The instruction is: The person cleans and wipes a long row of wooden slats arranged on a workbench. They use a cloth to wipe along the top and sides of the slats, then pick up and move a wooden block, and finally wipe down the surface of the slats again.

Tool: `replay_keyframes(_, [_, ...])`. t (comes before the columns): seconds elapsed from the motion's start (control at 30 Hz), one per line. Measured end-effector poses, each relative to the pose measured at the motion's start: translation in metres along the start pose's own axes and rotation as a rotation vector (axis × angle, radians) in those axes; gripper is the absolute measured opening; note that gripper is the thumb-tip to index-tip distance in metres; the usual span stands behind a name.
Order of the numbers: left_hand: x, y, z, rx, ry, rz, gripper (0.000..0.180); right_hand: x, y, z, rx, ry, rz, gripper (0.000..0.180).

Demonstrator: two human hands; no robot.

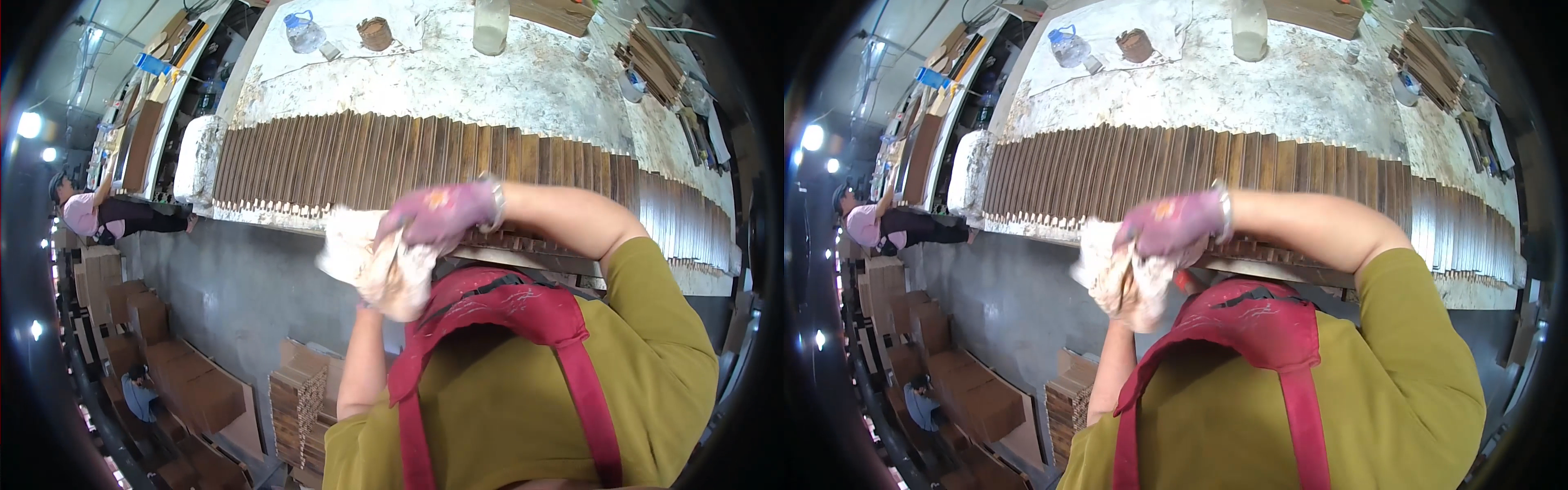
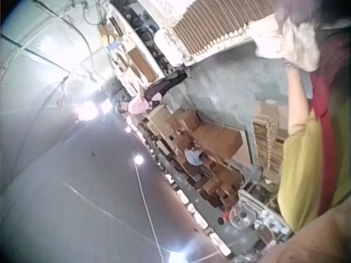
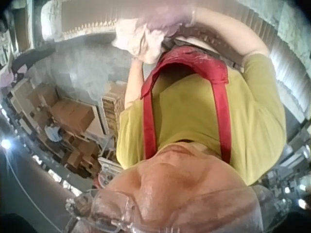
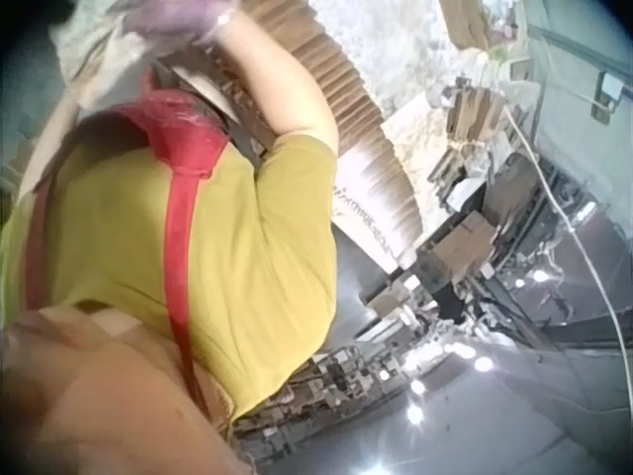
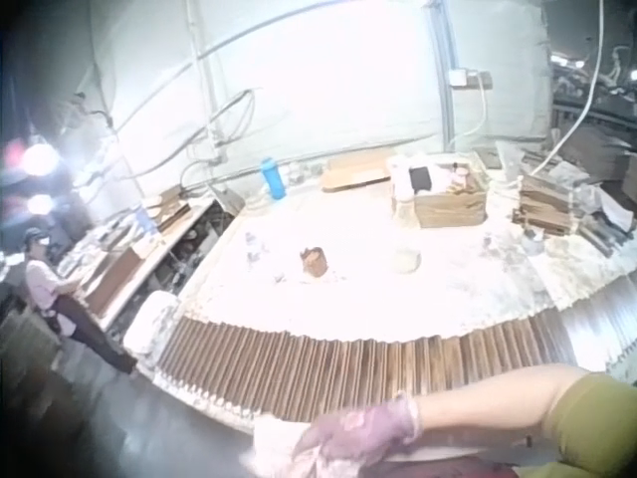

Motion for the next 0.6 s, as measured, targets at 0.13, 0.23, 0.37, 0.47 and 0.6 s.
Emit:
replay_keyframes(0.13, [-0.002, -0.013, 0.027, 0.071, -0.269, 0.195, 0.038, 0.022, -0.108, 0.009, -0.107, 0.065, 0.654, 0.031])
replay_keyframes(0.23, [-0.012, 0.003, 0.048, -0.203, 0.005, 0.136, 0.032, 0.026, -0.112, 0.03, 0.334, -0.159, 0.949, 0.033])
replay_keyframes(0.37, [-0.01, 0.015, 0.018, -0.147, -0.254, -0.105, 0.041, 0.001, 0.008, 0.044, 0.523, -0.092, 0.302, 0.039])
replay_keyframes(0.47, [0.011, 0.018, 0.021, -0.426, 0.279, -0.155, 0.035, 0.038, -0.014, 0.004, -0.081, 0.022, 0.099, 0.042])
replay_keyframes(0.6, [-0.014, -0.005, 0.063, -0.124, 0.117, -0.041, 0.022, 0.08, -0.116, 0.014, -0.394, 0.059, 0.799, 0.031])
Point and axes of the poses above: each hand's wrist, its own x-axis away from the middle knuckle, its own y-axis out of the palm, z = x × y, the point moved 6 cm from there along -x, towards the middle knuckle, and after that the axes turned 6 degrees about y, right-handed, at the moved point
